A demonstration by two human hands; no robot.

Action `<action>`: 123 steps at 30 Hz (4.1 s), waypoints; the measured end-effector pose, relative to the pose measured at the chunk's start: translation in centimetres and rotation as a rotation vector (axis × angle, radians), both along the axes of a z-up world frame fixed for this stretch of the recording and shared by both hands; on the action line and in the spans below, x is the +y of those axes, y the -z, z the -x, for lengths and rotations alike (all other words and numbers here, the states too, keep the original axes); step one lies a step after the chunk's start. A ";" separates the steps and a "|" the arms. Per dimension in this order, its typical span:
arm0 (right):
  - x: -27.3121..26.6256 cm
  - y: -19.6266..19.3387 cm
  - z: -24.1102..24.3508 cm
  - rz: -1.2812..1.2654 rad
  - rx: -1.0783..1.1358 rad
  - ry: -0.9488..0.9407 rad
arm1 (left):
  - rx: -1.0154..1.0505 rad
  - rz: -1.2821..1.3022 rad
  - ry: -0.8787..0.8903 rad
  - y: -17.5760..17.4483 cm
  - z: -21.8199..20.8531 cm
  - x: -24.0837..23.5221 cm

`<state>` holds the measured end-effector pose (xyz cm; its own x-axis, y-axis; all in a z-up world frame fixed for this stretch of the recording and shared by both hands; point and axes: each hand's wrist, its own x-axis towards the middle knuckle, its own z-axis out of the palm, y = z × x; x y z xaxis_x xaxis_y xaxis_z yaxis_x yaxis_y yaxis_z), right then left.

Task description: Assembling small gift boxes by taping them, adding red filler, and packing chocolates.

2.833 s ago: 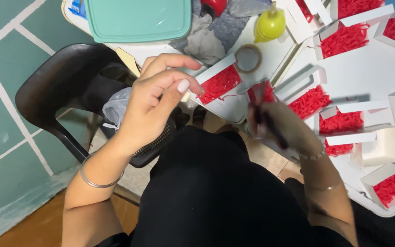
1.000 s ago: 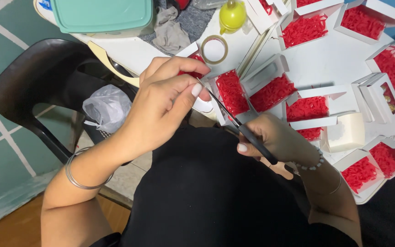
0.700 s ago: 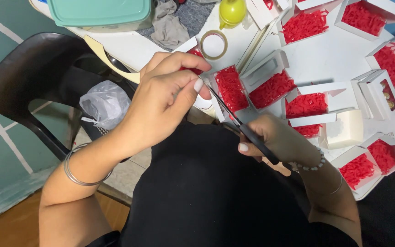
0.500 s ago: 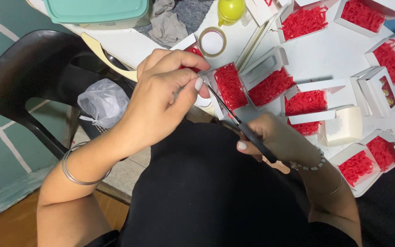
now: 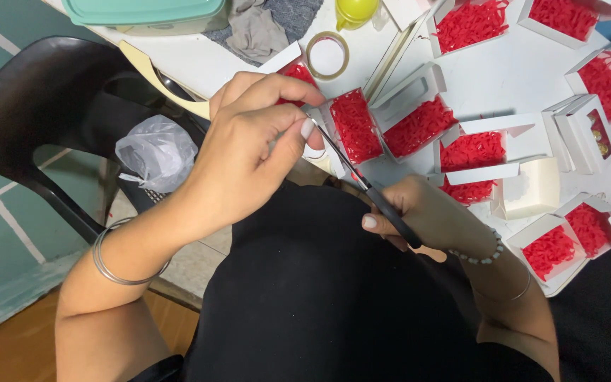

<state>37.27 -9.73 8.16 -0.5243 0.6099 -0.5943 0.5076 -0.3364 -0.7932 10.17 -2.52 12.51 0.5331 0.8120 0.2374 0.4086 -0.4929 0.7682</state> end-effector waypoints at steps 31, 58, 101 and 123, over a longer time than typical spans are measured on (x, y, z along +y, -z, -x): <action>-1.0 1.2 1.2 -0.051 0.206 -0.023 | -0.096 0.000 0.082 -0.2 1.4 -0.7; -0.2 1.3 2.6 -0.037 0.286 0.004 | -0.101 0.043 0.067 1.4 1.0 -0.8; -2.2 9.2 0.1 -0.896 -0.908 0.065 | -0.162 0.089 -0.083 0.5 4.0 -0.4; 2.6 10.3 3.4 -0.690 -0.589 0.193 | -0.413 0.562 -0.129 9.3 5.6 2.5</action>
